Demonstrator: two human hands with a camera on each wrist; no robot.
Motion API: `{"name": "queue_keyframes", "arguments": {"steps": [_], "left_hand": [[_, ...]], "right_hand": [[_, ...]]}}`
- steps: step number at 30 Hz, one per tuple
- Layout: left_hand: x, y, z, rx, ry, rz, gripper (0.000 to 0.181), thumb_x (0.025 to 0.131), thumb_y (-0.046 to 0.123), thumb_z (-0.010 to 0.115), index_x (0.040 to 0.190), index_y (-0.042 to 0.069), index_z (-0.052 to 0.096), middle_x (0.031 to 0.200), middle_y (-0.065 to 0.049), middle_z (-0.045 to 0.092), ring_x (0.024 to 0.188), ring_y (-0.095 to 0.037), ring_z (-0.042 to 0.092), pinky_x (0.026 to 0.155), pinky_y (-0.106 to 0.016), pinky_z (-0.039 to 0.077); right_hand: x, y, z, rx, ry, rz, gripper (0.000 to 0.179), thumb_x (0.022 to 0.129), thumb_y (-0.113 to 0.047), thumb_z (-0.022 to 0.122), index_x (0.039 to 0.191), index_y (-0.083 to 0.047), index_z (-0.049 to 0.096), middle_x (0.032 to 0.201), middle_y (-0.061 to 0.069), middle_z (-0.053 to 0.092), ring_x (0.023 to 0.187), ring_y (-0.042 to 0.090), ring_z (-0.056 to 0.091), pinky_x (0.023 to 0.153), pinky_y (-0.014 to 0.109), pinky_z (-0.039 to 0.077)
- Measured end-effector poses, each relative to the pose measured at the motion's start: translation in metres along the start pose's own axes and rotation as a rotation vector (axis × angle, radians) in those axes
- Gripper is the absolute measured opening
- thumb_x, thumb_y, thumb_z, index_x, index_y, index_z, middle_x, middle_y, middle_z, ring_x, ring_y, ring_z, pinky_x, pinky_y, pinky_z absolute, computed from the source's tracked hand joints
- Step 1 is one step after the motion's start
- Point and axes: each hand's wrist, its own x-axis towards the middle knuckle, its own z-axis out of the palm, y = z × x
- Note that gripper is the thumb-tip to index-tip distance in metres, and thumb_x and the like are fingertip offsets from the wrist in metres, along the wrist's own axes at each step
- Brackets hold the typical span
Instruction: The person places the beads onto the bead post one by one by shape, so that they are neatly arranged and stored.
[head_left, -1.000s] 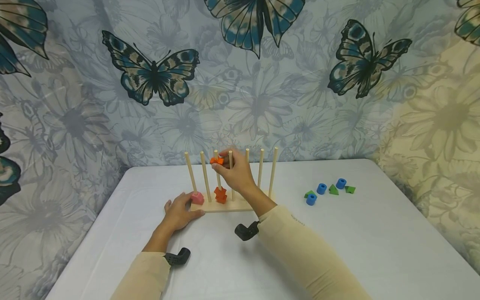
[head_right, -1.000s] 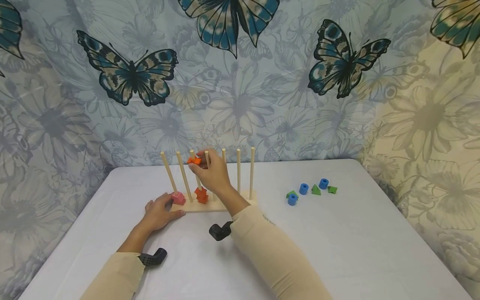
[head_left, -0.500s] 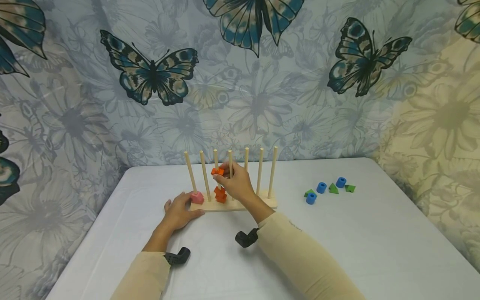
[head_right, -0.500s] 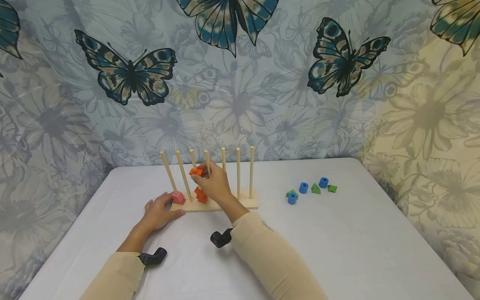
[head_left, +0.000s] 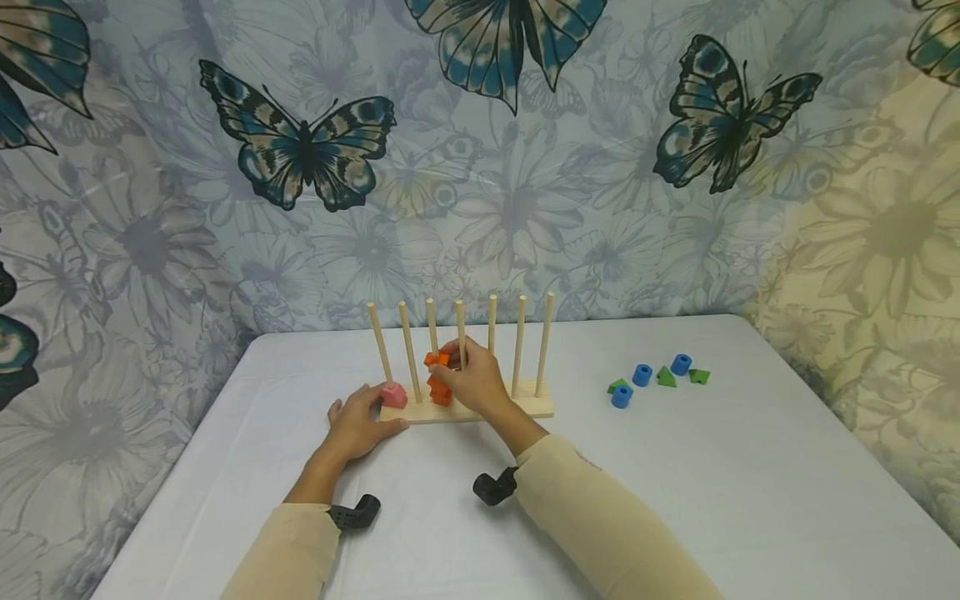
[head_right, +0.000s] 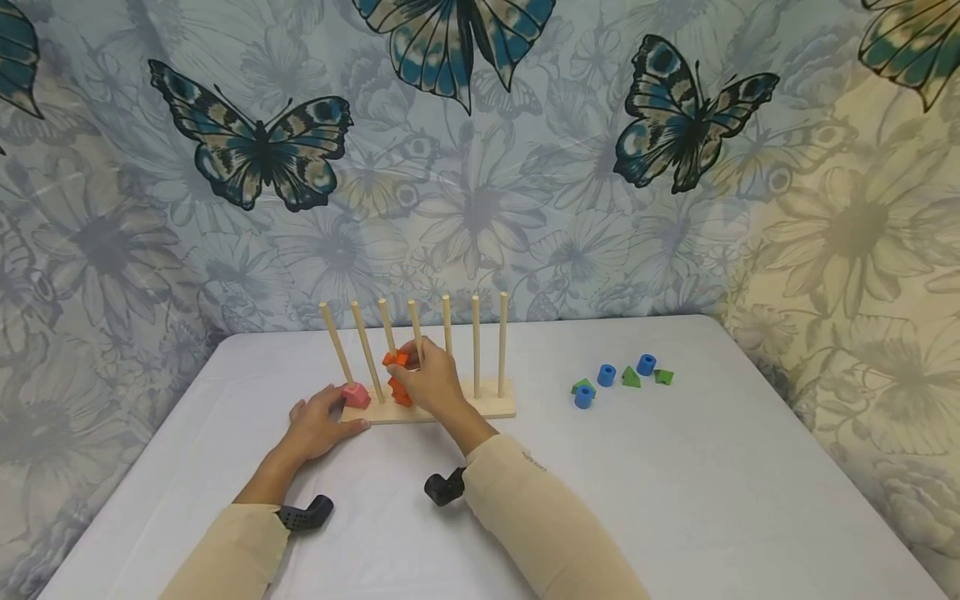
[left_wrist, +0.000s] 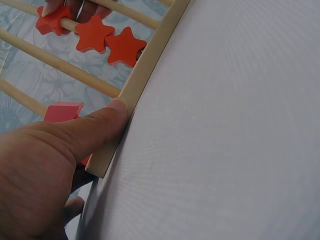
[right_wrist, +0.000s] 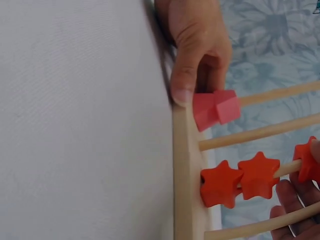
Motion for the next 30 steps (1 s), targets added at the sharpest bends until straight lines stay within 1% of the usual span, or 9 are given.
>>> {"name": "queue_keyframes", "arguments": {"steps": [9, 14, 17, 21, 24, 27, 30], "left_hand": [[0.000, 0.001, 0.000, 0.005, -0.004, -0.002, 0.076, 0.079, 0.039, 0.079, 0.139, 0.004, 0.049, 0.142, -0.021, 0.045, 0.138, -0.038, 0.027, 0.107, -0.061, 0.002], [0.000, 0.002, 0.001, 0.001, 0.001, -0.001, 0.076, 0.079, 0.037, 0.080, 0.139, 0.004, 0.050, 0.141, -0.021, 0.046, 0.138, -0.038, 0.028, 0.107, -0.061, 0.002], [0.000, 0.002, 0.001, -0.003, 0.002, 0.001, 0.075, 0.078, 0.036, 0.080, 0.139, 0.004, 0.050, 0.141, -0.021, 0.046, 0.138, -0.038, 0.028, 0.107, -0.061, 0.001], [-0.001, 0.001, 0.001, -0.007, 0.001, 0.000, 0.075, 0.078, 0.036, 0.080, 0.139, 0.003, 0.050, 0.141, -0.022, 0.046, 0.138, -0.039, 0.027, 0.107, -0.061, 0.001], [-0.001, 0.000, 0.001, -0.008, 0.000, 0.001, 0.075, 0.078, 0.037, 0.080, 0.139, 0.003, 0.050, 0.141, -0.022, 0.046, 0.138, -0.039, 0.027, 0.107, -0.060, 0.000], [0.000, -0.001, 0.001, -0.008, 0.001, 0.001, 0.075, 0.078, 0.037, 0.080, 0.139, 0.003, 0.050, 0.141, -0.022, 0.046, 0.138, -0.039, 0.027, 0.107, -0.060, -0.001], [0.000, -0.002, 0.002, -0.003, 0.003, 0.003, 0.076, 0.078, 0.037, 0.080, 0.139, 0.003, 0.050, 0.141, -0.022, 0.046, 0.138, -0.040, 0.027, 0.107, -0.061, 0.000]], "right_hand": [[-0.005, 0.011, 0.000, -0.057, -0.002, 0.011, 0.022, 0.086, -0.017, 0.074, 0.101, -0.007, 0.062, 0.091, 0.001, 0.065, 0.087, 0.018, 0.063, 0.077, 0.033, 0.052], [-0.009, 0.012, -0.004, -0.092, 0.009, -0.005, 0.025, 0.086, -0.017, 0.072, 0.107, -0.006, 0.064, 0.099, 0.003, 0.068, 0.095, 0.022, 0.065, 0.083, 0.036, 0.051], [-0.013, 0.010, -0.009, -0.091, 0.006, -0.024, 0.027, 0.087, -0.013, 0.069, 0.111, -0.003, 0.064, 0.107, 0.009, 0.068, 0.102, 0.023, 0.064, 0.088, 0.034, 0.050], [-0.020, 0.004, -0.019, -0.093, 0.001, -0.098, 0.033, 0.088, -0.008, 0.068, 0.118, 0.002, 0.062, 0.113, 0.015, 0.067, 0.108, 0.026, 0.063, 0.091, 0.033, 0.049], [-0.027, -0.002, -0.029, -0.105, 0.018, -0.169, 0.037, 0.087, -0.006, 0.069, 0.122, 0.004, 0.060, 0.116, 0.014, 0.065, 0.109, 0.026, 0.062, 0.091, 0.034, 0.049], [-0.034, -0.009, -0.040, -0.114, 0.050, -0.241, 0.036, 0.087, -0.006, 0.071, 0.120, 0.002, 0.061, 0.116, 0.010, 0.065, 0.105, 0.023, 0.063, 0.089, 0.033, 0.050], [-0.042, -0.017, -0.053, -0.128, 0.089, -0.349, 0.033, 0.085, -0.005, 0.072, 0.117, 0.001, 0.063, 0.113, 0.009, 0.066, 0.100, 0.022, 0.064, 0.085, 0.035, 0.052]]}}
